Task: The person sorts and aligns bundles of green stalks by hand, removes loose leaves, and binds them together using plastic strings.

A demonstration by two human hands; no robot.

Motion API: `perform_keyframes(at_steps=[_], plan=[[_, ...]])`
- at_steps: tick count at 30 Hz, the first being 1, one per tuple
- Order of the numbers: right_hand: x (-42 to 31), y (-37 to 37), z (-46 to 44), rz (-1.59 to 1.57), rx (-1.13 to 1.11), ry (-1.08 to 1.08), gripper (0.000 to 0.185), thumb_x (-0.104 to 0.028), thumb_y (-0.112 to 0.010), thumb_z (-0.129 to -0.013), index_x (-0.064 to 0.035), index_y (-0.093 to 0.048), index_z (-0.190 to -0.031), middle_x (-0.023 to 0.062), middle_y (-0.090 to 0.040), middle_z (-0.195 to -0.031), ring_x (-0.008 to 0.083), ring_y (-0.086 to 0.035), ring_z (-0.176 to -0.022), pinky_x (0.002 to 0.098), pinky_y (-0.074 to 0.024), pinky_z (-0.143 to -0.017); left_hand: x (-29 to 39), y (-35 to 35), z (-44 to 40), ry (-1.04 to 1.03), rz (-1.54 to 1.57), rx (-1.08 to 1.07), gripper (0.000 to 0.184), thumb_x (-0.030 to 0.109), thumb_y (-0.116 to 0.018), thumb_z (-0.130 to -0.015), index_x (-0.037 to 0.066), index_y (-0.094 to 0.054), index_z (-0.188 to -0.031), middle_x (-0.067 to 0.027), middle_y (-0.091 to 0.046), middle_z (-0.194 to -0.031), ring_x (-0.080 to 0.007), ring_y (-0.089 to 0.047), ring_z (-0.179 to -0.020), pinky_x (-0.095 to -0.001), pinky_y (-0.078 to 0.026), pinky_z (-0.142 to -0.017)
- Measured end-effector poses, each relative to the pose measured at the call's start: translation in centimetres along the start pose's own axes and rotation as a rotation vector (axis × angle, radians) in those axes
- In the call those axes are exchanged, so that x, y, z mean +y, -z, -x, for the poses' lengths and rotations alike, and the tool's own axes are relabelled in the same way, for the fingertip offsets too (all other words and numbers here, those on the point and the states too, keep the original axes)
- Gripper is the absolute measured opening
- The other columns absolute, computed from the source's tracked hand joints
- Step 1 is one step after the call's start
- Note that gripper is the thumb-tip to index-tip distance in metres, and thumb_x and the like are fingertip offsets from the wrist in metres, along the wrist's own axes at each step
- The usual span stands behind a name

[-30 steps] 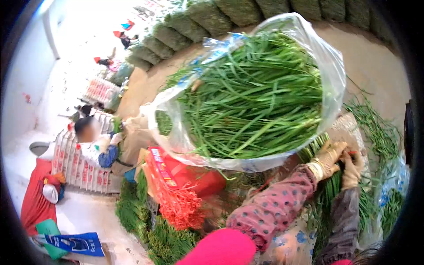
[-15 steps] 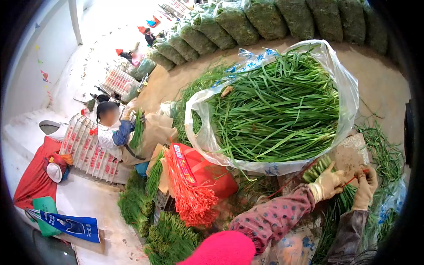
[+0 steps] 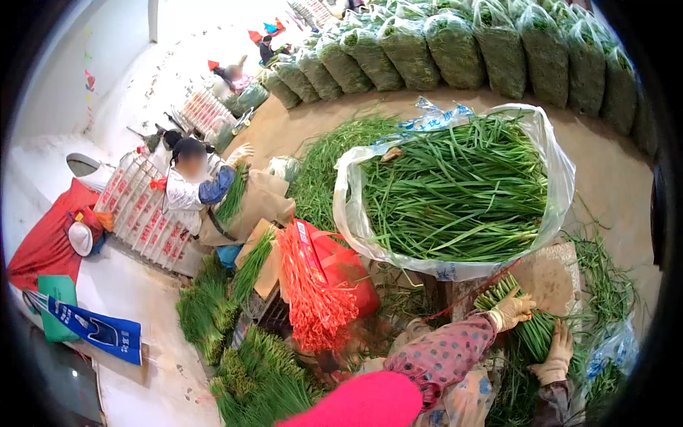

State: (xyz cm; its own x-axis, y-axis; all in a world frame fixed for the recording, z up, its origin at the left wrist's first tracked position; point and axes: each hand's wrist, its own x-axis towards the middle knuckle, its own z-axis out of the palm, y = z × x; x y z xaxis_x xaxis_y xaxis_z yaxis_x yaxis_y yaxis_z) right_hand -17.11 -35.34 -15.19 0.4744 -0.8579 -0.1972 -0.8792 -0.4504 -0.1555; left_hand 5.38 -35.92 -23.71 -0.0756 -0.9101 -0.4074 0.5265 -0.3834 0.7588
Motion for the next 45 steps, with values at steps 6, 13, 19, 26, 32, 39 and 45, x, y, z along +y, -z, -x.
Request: perform_keyframes(at_steps=[6,13,19,26,32,39,45], plan=[[5.8,-2.5,0.7,0.093,-0.157,-0.205,0.113,-0.027,-0.089,-0.048,-0.0146,-0.026,-0.141,0.0118,-0.050,-0.126,0.0299,-0.049,-0.117,0.0430,-0.0436,-0.095,1.7,-1.8,2.6,0.085,0.510,0.151,0.101,0.003,-0.066,-0.083,0.013,0.010,-0.148,-0.0127,-0.020,-0.153,-0.0216,-0.047,-0.115,-0.0388,-0.042,-0.092],[0.5,11.2,1.7,0.072,0.056,-0.002,0.027,-0.005,-0.066,-0.059,-0.0084,-0.063,-0.086,0.0148,-0.063,-0.077,0.0335,-0.064,-0.079,0.0400,-0.0501,-0.071,-0.5,0.5,3.2,-0.164,0.298,0.112,0.068,0.004,-0.061,-0.088,0.006,-0.022,-0.144,-0.0134,-0.033,-0.143,-0.0242,-0.043,-0.122,-0.0354,-0.039,-0.099],[-5.8,27.0,1.7,0.523,0.298,0.313,0.017,-0.012,-0.069,-0.059,-0.0145,-0.064,-0.075,0.0085,-0.062,-0.067,0.0258,-0.062,-0.066,0.0367,-0.0445,-0.066,4.4,-6.2,10.1,-0.608,-0.211,0.125,0.022,0.003,-0.054,-0.092,0.001,-0.057,-0.114,-0.0076,-0.058,-0.118,-0.0175,-0.054,-0.107,-0.0269,-0.041,-0.096],[-11.2,26.6,-1.4,0.794,0.233,0.432,0.009,-0.019,-0.061,-0.078,-0.0158,-0.069,-0.077,0.0017,-0.068,-0.079,0.0209,-0.064,-0.077,0.0375,-0.0418,-0.073,1.9,-8.6,10.4,-0.743,0.110,0.283,0.017,0.006,-0.055,-0.093,0.004,-0.062,-0.108,-0.0082,-0.057,-0.127,-0.0170,-0.052,-0.115,-0.0269,-0.038,-0.099],[-11.8,21.1,-3.1,0.821,-0.208,0.345,0.016,-0.019,-0.055,-0.085,-0.0160,-0.070,-0.091,0.0026,-0.071,-0.091,0.0200,-0.066,-0.084,0.0360,-0.0442,-0.075,1.3,-5.7,9.0,-0.021,-0.591,0.415,0.014,0.016,-0.059,-0.090,0.006,-0.063,-0.101,-0.0089,-0.065,-0.089,-0.0170,-0.059,-0.087,-0.0298,-0.045,-0.076],[1.6,21.4,-1.1,0.336,0.204,0.181,0.048,-0.018,-0.076,-0.054,-0.0101,-0.059,-0.098,0.0115,-0.060,-0.095,0.0310,-0.055,-0.096,0.0399,-0.0413,-0.085,8.0,-7.4,9.7,-0.717,-1.030,0.411,0.011,0.013,-0.061,-0.084,0.007,-0.057,-0.093,-0.0102,-0.062,-0.099,-0.0308,-0.054,-0.110,-0.0451,-0.037,-0.096],[0.4,16.9,3.6,0.325,-0.169,-0.002,0.085,-0.039,-0.084,-0.051,-0.0023,-0.051,-0.121,0.0193,-0.054,-0.119,0.0340,-0.051,-0.113,0.0374,-0.0436,-0.094,3.4,-5.8,6.8,-0.491,-1.433,0.245,0.016,0.011,-0.058,-0.086,0.010,-0.058,-0.102,-0.0076,-0.058,-0.118,-0.0288,-0.036,-0.133,-0.0534,-0.018,-0.111]])
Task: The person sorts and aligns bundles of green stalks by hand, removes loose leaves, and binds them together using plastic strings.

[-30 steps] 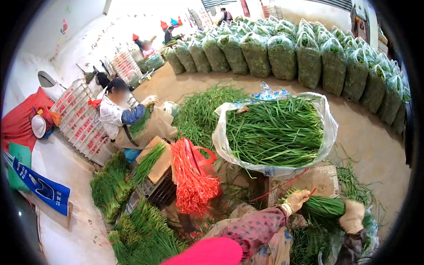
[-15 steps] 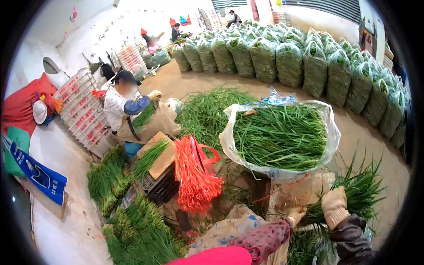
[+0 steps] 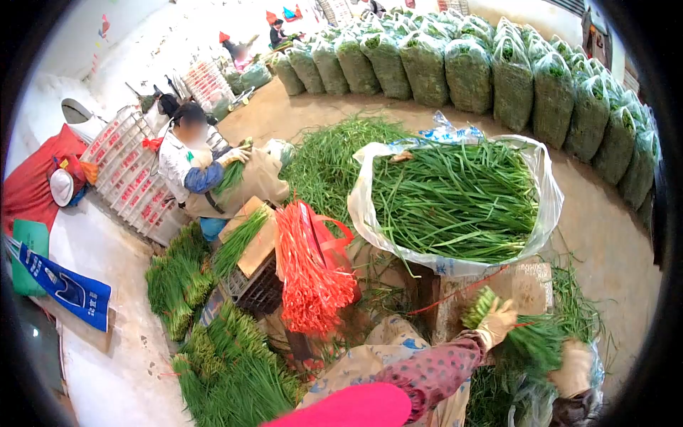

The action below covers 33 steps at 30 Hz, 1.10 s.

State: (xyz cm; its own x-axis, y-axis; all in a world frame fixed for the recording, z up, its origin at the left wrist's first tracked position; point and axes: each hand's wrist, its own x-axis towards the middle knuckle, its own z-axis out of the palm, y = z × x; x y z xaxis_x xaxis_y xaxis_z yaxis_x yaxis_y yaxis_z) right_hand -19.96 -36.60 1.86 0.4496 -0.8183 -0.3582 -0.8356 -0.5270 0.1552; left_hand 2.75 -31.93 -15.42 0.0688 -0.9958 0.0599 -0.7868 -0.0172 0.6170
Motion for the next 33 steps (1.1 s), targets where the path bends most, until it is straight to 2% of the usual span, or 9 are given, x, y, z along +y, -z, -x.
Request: perform_keyframes(at_steps=[3,8,10,17,21,22,27,30,33], plan=[[-7.4,1.7,1.0,-0.504,-0.106,0.541,0.064,-0.023,-0.077,-0.065,-0.0058,-0.053,-0.122,0.0156,-0.054,-0.126,0.0360,-0.056,-0.107,0.0398,-0.0463,-0.091,-2.6,-3.4,0.8,0.170,-0.023,-0.179,0.027,0.007,-0.057,-0.085,0.010,-0.045,-0.110,-0.0071,-0.051,-0.125,-0.0276,-0.034,-0.133,-0.0491,-0.020,-0.110],[-13.3,-0.7,-4.8,-0.272,0.076,0.478,0.061,-0.016,-0.069,-0.070,-0.0066,-0.045,-0.125,0.0158,-0.049,-0.130,0.0348,-0.061,-0.092,0.0428,-0.0512,-0.075,-9.4,-12.6,-0.6,0.023,0.557,0.233,0.084,0.004,-0.067,-0.079,0.012,-0.011,-0.142,-0.0087,-0.035,-0.146,-0.0268,-0.036,-0.130,-0.0410,-0.032,-0.104],[-13.3,-2.4,-7.2,-0.086,0.069,0.333,0.057,-0.015,-0.069,-0.070,-0.0058,-0.044,-0.120,0.0146,-0.056,-0.118,0.0313,-0.065,-0.086,0.0407,-0.0523,-0.070,-4.3,-3.4,0.6,0.054,0.241,0.071,0.038,0.009,-0.073,-0.072,0.010,-0.061,-0.108,-0.0129,-0.044,-0.138,-0.0377,-0.030,-0.135,-0.0491,-0.017,-0.113],[-10.1,-3.9,-8.0,-0.237,-0.081,0.223,0.018,-0.021,-0.066,-0.075,-0.0102,-0.071,-0.088,0.0162,-0.067,-0.082,0.0323,-0.065,-0.081,0.0398,-0.0511,-0.072,-3.8,-3.2,0.4,0.084,0.196,-0.036,0.019,0.013,-0.077,-0.067,0.010,-0.062,-0.078,-0.0115,-0.045,-0.139,-0.0372,-0.031,-0.134,-0.0493,-0.016,-0.114],[-10.0,-5.8,-8.6,-0.876,0.105,0.202,0.019,-0.011,-0.065,-0.074,-0.0007,-0.068,-0.089,0.0140,-0.065,-0.073,0.0280,-0.062,-0.071,0.0347,-0.0483,-0.071,-3.6,0.1,0.7,0.110,0.283,-0.196,0.085,0.022,-0.086,-0.055,0.016,-0.045,-0.129,-0.0192,-0.037,-0.143,-0.0379,-0.027,-0.136,-0.0481,-0.014,-0.114],[-10.9,-3.6,-8.2,-1.010,-0.027,0.185,0.011,-0.003,-0.064,-0.077,0.0054,-0.067,-0.084,0.0099,-0.063,-0.099,0.0207,-0.063,-0.079,0.0319,-0.0487,-0.065,-3.4,0.6,0.3,0.175,0.104,-0.359,0.125,0.034,-0.089,-0.048,0.013,-0.015,-0.146,-0.0231,-0.023,-0.149,-0.0372,-0.016,-0.141,-0.0496,-0.011,-0.114],[-11.9,-11.1,-11.4,-1.895,-0.040,0.024,0.017,-0.012,-0.059,-0.088,-0.0006,-0.063,-0.077,0.0021,-0.065,-0.100,0.0106,-0.054,-0.068,0.0253,-0.0424,-0.057,-2.5,-0.2,0.2,0.062,-0.550,-0.500,0.139,0.049,-0.087,-0.041,0.006,-0.008,-0.148,-0.0196,-0.008,-0.153,-0.0366,-0.004,-0.143,-0.0570,-0.008,-0.111],[-14.1,-10.2,-11.2,-2.261,0.112,-0.275,0.020,-0.020,-0.059,-0.092,-0.0013,-0.060,-0.084,0.0010,-0.065,-0.089,0.0106,-0.052,-0.062,0.0233,-0.0399,-0.051,-3.8,-3.7,0.3,0.051,-0.684,-0.238,0.075,0.032,-0.055,-0.086,0.009,-0.019,-0.147,-0.0162,-0.017,-0.152,-0.0360,-0.009,-0.142,-0.0589,-0.010,-0.110],[-14.4,-9.7,-12.0,-2.162,0.114,-0.357,0.019,-0.021,-0.059,-0.092,-0.0031,-0.059,-0.086,0.0008,-0.060,-0.071,0.0100,-0.052,-0.055,0.0222,-0.0377,-0.043,-3.2,-2.7,-0.3,0.081,-0.675,-0.515,0.056,0.021,-0.038,-0.093,0.010,-0.024,-0.146,-0.0150,-0.021,-0.150,-0.0364,-0.012,-0.141,-0.0601,-0.012,-0.110]])
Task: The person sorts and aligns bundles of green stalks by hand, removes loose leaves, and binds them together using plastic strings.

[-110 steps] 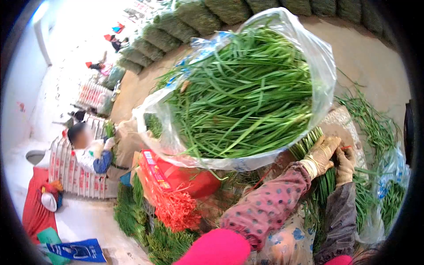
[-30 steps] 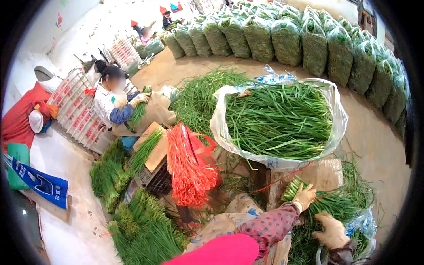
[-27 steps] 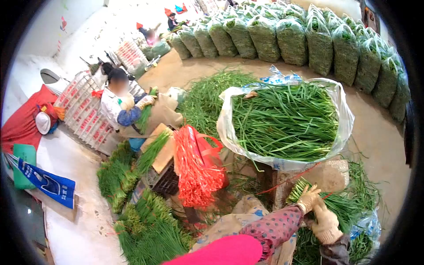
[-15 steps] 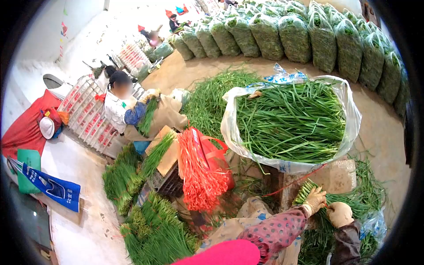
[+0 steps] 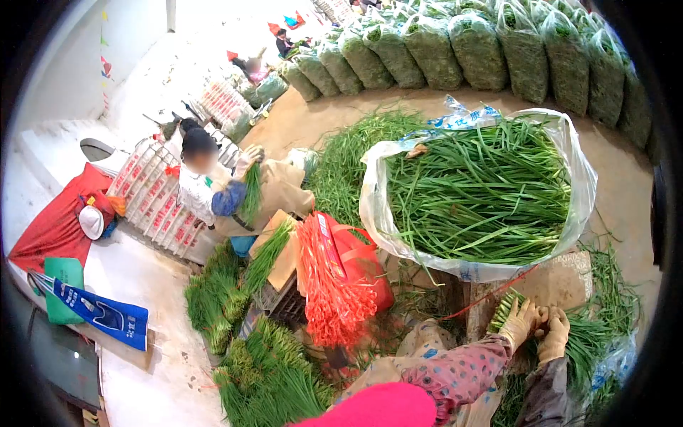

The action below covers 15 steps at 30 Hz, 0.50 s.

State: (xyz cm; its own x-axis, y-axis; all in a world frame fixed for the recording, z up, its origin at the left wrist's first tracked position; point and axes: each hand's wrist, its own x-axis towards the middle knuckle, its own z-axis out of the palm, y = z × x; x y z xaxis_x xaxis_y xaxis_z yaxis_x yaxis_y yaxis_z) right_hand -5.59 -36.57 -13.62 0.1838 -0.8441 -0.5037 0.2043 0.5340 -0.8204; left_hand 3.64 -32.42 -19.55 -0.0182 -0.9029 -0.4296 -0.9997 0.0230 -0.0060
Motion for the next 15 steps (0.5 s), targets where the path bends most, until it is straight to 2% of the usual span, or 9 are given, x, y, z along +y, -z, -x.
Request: perform_keyframes(at_steps=[2,5,8,9,10,11,12,14,15], plan=[[0.8,0.2,-1.0,-0.002,-0.042,-0.022,0.017,-0.020,-0.059,-0.092,-0.0042,-0.058,-0.088,-0.0020,-0.053,-0.065,0.0075,-0.045,-0.048,0.0214,-0.0325,-0.040,0.1,-0.4,-0.3,-0.016,-0.013,0.011,0.057,0.024,-0.041,-0.092,0.011,-0.025,-0.145,-0.0141,-0.026,-0.148,-0.0365,-0.018,-0.139,-0.0609,-0.014,-0.109],[2.5,0.6,-1.5,0.241,-0.089,0.187,0.020,-0.018,-0.055,-0.094,-0.0047,-0.055,-0.079,-0.0029,-0.046,-0.058,0.0063,-0.036,-0.043,0.0221,-0.0259,-0.040,0.0,0.1,-0.8,0.040,0.161,0.018,0.058,0.026,-0.041,-0.093,0.009,-0.024,-0.145,-0.0120,-0.032,-0.146,-0.0355,-0.024,-0.137,-0.0600,-0.016,-0.108],[2.3,0.2,1.1,0.222,-0.107,0.156,0.019,-0.016,-0.054,-0.094,-0.0057,-0.055,-0.078,-0.0028,-0.045,-0.057,0.0053,-0.036,-0.044,0.0220,-0.0257,-0.039,-0.7,0.6,-0.3,0.021,0.233,0.043,0.056,0.023,-0.040,-0.092,0.006,-0.026,-0.144,-0.0132,-0.035,-0.143,-0.0343,-0.029,-0.135,-0.0585,-0.017,-0.108],[2.1,0.7,2.6,0.270,-0.160,0.104,0.017,-0.014,-0.055,-0.092,-0.0039,-0.055,-0.079,-0.0013,-0.047,-0.062,0.0075,-0.039,-0.050,0.0227,-0.0300,-0.044,-0.3,-1.1,-0.7,0.036,0.167,0.161,0.054,0.019,-0.041,-0.091,0.005,-0.030,-0.142,-0.0141,-0.040,-0.139,-0.0329,-0.033,-0.131,-0.0569,-0.021,-0.107],[3.7,1.2,4.2,0.389,-0.169,0.212,0.017,-0.015,-0.055,-0.092,-0.0025,-0.055,-0.080,0.0000,-0.047,-0.065,0.0096,-0.041,-0.055,0.0243,-0.0337,-0.049,0.0,-3.1,-0.9,0.029,0.159,0.124,0.054,0.019,-0.041,-0.091,0.005,-0.030,-0.142,-0.0141,-0.040,-0.139,-0.0329,-0.033,-0.131,-0.0569,-0.021,-0.107],[5.6,2.3,5.8,0.513,-0.174,0.344,0.018,-0.015,-0.054,-0.092,-0.0011,-0.055,-0.081,0.0013,-0.048,-0.069,0.0116,-0.044,-0.061,0.0259,-0.0373,-0.054,0.0,-4.4,-1.6,0.043,0.083,0.230,0.052,0.019,-0.041,-0.090,0.004,-0.033,-0.139,-0.0149,-0.041,-0.137,-0.0331,-0.034,-0.130,-0.0567,-0.021,-0.106],[12.6,6.6,5.1,0.724,-0.156,0.494,0.013,-0.012,-0.055,-0.091,0.0002,-0.056,-0.087,0.0040,-0.052,-0.079,0.0160,-0.047,-0.072,0.0310,-0.0422,-0.067,-0.2,-4.6,-2.6,0.055,0.006,0.360,0.050,0.019,-0.041,-0.090,0.003,-0.036,-0.137,-0.0156,-0.042,-0.135,-0.0332,-0.035,-0.129,-0.0565,-0.022,-0.106],[15.5,6.4,8.7,0.693,0.117,0.547,0.012,-0.008,-0.058,-0.085,0.0006,-0.058,-0.093,0.0157,-0.060,-0.084,0.0285,-0.057,-0.079,0.0373,-0.0456,-0.074,0.1,-3.2,-2.1,0.046,0.035,0.247,0.051,0.016,-0.043,-0.090,0.005,-0.036,-0.139,-0.0141,-0.041,-0.138,-0.0312,-0.035,-0.128,-0.0564,-0.024,-0.104],[11.3,5.0,9.5,0.700,-0.117,0.370,0.013,-0.007,-0.056,-0.085,0.0002,-0.059,-0.096,0.0159,-0.060,-0.085,0.0282,-0.058,-0.079,0.0376,-0.0465,-0.074,0.0,-3.4,-2.5,0.053,-0.002,0.296,0.050,0.016,-0.045,-0.088,0.006,-0.038,-0.136,-0.0131,-0.043,-0.133,-0.0302,-0.037,-0.126,-0.0549,-0.027,-0.101]])
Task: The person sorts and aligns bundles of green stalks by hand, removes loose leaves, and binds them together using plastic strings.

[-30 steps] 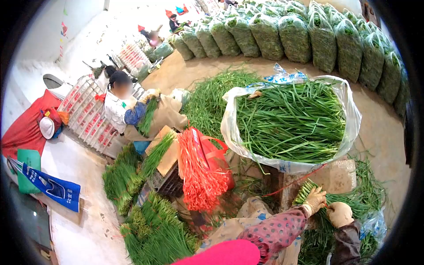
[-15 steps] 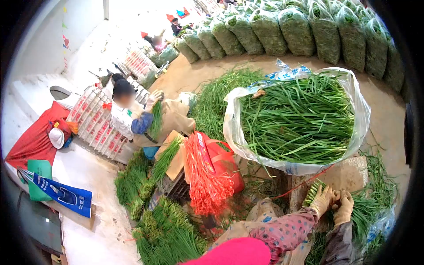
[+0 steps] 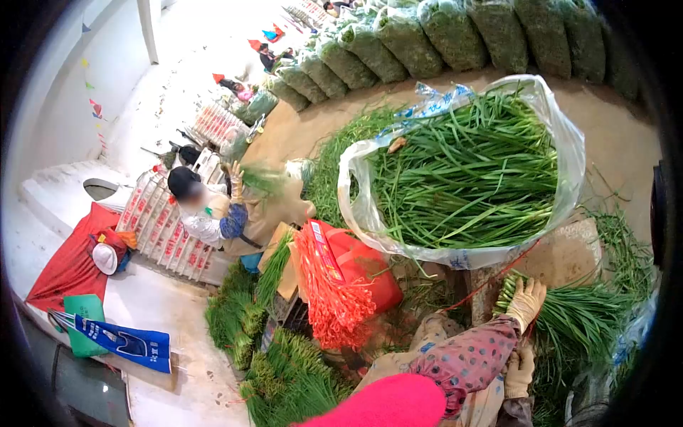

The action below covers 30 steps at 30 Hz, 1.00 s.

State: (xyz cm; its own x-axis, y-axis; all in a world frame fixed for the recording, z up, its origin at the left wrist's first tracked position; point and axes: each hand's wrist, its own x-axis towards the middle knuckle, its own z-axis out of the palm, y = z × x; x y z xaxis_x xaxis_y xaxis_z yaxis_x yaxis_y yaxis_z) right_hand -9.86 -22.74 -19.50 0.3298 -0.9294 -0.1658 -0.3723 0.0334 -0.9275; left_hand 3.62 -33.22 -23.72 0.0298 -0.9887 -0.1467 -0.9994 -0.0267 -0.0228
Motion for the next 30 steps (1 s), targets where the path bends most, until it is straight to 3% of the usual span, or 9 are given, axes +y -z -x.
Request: perform_keyframes(at_steps=[5,7,13,17,21,24,25,27,30], plan=[[-3.3,0.0,-2.0,-0.421,0.093,-0.270,0.008,-0.002,-0.052,-0.086,-0.0004,-0.058,-0.093,0.0083,-0.058,-0.082,0.0147,-0.053,-0.070,0.0284,-0.0442,-0.066,-1.2,2.3,-0.5,-0.049,-0.004,-0.205,0.055,0.012,-0.045,-0.090,0.010,-0.031,-0.143,-0.0125,-0.037,-0.142,-0.0305,-0.032,-0.133,-0.0577,-0.023,-0.105],[-3.5,2.3,-3.0,-0.294,0.031,0.057,0.008,-0.006,-0.052,-0.091,0.0006,-0.057,-0.091,0.0030,-0.057,-0.077,0.0116,-0.050,-0.068,0.0264,-0.0416,-0.062,-0.8,3.7,0.6,-0.021,-0.018,-0.138,0.060,0.011,-0.045,-0.090,0.010,-0.025,-0.146,-0.0131,-0.029,-0.148,-0.0318,-0.024,-0.138,-0.0650,-0.017,-0.105],[-8.1,3.3,-7.3,-0.409,0.099,0.072,0.012,-0.010,-0.052,-0.093,0.0004,-0.057,-0.089,-0.0008,-0.052,-0.070,0.0062,-0.041,-0.059,0.0213,-0.0349,-0.054,1.2,4.3,2.2,-0.106,-0.428,-0.045,0.062,0.033,-0.035,-0.092,0.008,-0.022,-0.147,-0.0144,-0.020,-0.152,-0.0349,-0.015,-0.141,-0.0731,-0.006,-0.102],[-7.9,3.1,-6.5,-0.423,0.062,0.035,0.013,-0.005,-0.047,-0.092,-0.0003,-0.055,-0.084,0.0000,-0.049,-0.066,0.0054,-0.039,-0.053,0.0211,-0.0315,-0.049,0.6,7.2,1.3,-0.070,0.055,-0.397,0.064,0.028,-0.039,-0.093,0.008,-0.013,-0.148,-0.0149,-0.023,-0.151,-0.0336,-0.020,-0.140,-0.0704,-0.014,-0.103],[-9.1,3.0,-4.0,-0.459,-0.016,-0.234,0.009,-0.004,-0.052,-0.091,0.0021,-0.055,-0.086,0.0030,-0.056,-0.075,0.0082,-0.045,-0.064,0.0239,-0.0378,-0.056,0.3,3.1,0.7,-0.053,0.074,-0.326,0.063,0.024,-0.041,-0.093,0.008,-0.014,-0.148,-0.0165,-0.025,-0.149,-0.0360,-0.024,-0.137,-0.0695,-0.016,-0.103],[-1.1,1.1,0.9,-0.314,-0.081,-0.267,0.019,-0.006,-0.054,-0.089,0.0011,-0.059,-0.106,0.0084,-0.062,-0.096,0.0166,-0.058,-0.085,0.0284,-0.0477,-0.077,0.6,8.1,1.0,-0.057,-0.032,-0.340,0.043,0.015,-0.044,-0.090,0.005,-0.043,-0.132,-0.0161,-0.045,-0.136,-0.0318,-0.043,-0.126,-0.0655,-0.033,-0.096],[1.1,1.6,2.6,-0.131,-0.108,-0.184,0.020,-0.005,-0.055,-0.088,-0.0007,-0.060,-0.107,0.0110,-0.063,-0.100,0.0209,-0.060,-0.088,0.0324,-0.0491,-0.077,1.8,2.6,0.9,0.404,-0.262,0.111,0.023,0.013,-0.048,-0.088,0.008,-0.052,-0.110,-0.0129,-0.054,-0.113,-0.0281,-0.052,-0.111,-0.0621,-0.039,-0.090],[0.6,2.3,4.8,0.158,-0.122,0.018,0.025,-0.004,-0.055,-0.084,-0.0053,-0.061,-0.107,0.0139,-0.063,-0.100,0.0264,-0.061,-0.090,0.0360,-0.0505,-0.076,1.4,12.1,1.6,0.015,0.062,-0.333,0.015,0.010,-0.056,-0.084,0.013,-0.061,-0.099,-0.0091,-0.063,-0.095,-0.0250,-0.061,-0.096,-0.0598,-0.044,-0.087],[-2.2,3.2,4.7,0.158,-0.160,0.026,0.021,-0.011,-0.053,-0.084,-0.0052,-0.062,-0.103,0.0166,-0.060,-0.104,0.0326,-0.058,-0.097,0.0379,-0.0493,-0.082,-0.3,5.0,2.0,-0.142,0.204,0.111,0.064,0.020,-0.075,-0.070,0.015,-0.045,-0.126,-0.0120,-0.050,-0.124,-0.0309,-0.044,-0.121,-0.0690,-0.029,-0.098]])
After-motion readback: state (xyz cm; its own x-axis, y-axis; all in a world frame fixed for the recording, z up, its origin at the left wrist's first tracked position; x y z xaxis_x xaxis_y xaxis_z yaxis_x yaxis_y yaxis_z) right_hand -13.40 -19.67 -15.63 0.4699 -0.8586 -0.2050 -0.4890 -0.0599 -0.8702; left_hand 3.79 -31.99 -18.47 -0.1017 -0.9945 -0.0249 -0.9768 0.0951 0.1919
